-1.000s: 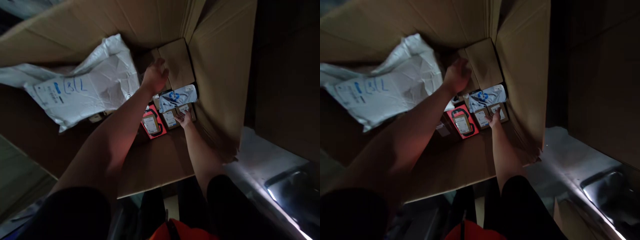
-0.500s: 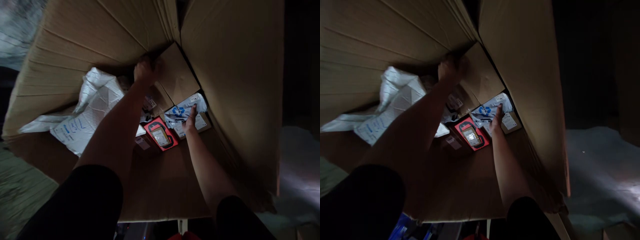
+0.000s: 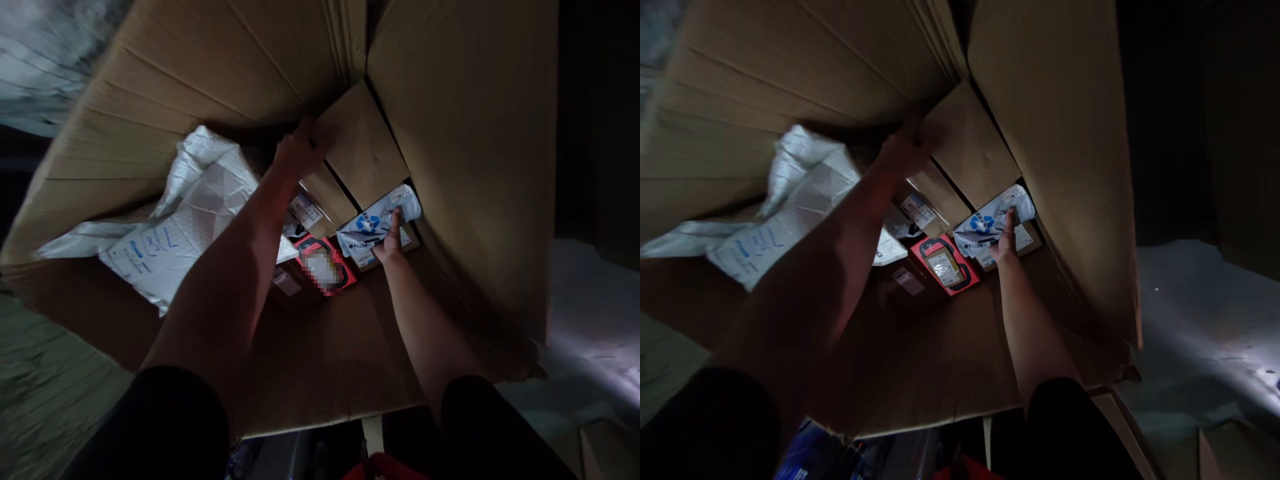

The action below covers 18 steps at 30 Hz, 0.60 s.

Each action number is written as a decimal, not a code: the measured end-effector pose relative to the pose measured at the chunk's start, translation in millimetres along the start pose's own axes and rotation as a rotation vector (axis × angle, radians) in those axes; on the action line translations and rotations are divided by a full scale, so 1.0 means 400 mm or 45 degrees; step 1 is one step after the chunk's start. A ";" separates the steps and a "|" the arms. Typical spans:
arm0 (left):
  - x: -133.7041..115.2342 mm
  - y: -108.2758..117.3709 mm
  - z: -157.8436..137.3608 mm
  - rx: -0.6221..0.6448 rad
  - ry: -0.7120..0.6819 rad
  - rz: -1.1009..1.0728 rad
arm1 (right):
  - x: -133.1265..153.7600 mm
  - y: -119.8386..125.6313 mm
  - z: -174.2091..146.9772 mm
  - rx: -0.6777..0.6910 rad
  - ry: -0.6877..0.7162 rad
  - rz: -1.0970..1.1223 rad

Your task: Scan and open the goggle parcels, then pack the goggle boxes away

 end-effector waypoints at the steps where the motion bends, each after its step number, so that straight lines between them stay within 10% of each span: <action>1: -0.023 0.025 -0.034 -0.016 -0.019 0.023 | 0.004 -0.008 -0.029 0.006 -0.007 0.024; 10: -0.220 0.329 -0.425 -0.379 -0.291 -0.285 | 0.061 -0.110 -0.455 0.195 0.065 0.000; 18: -0.433 0.672 -1.139 -0.640 -0.213 -0.153 | 0.065 -0.139 -0.975 0.295 0.413 -0.267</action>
Point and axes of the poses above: each hand's wrist, its own z-axis towards the middle knuckle, its own y-axis out of the back of the hand, x = y × z, the point moved 5 cm from there along z, towards the middle knuckle, and after that the axes turned 10 degrees about -y, right-handed, at the moved point
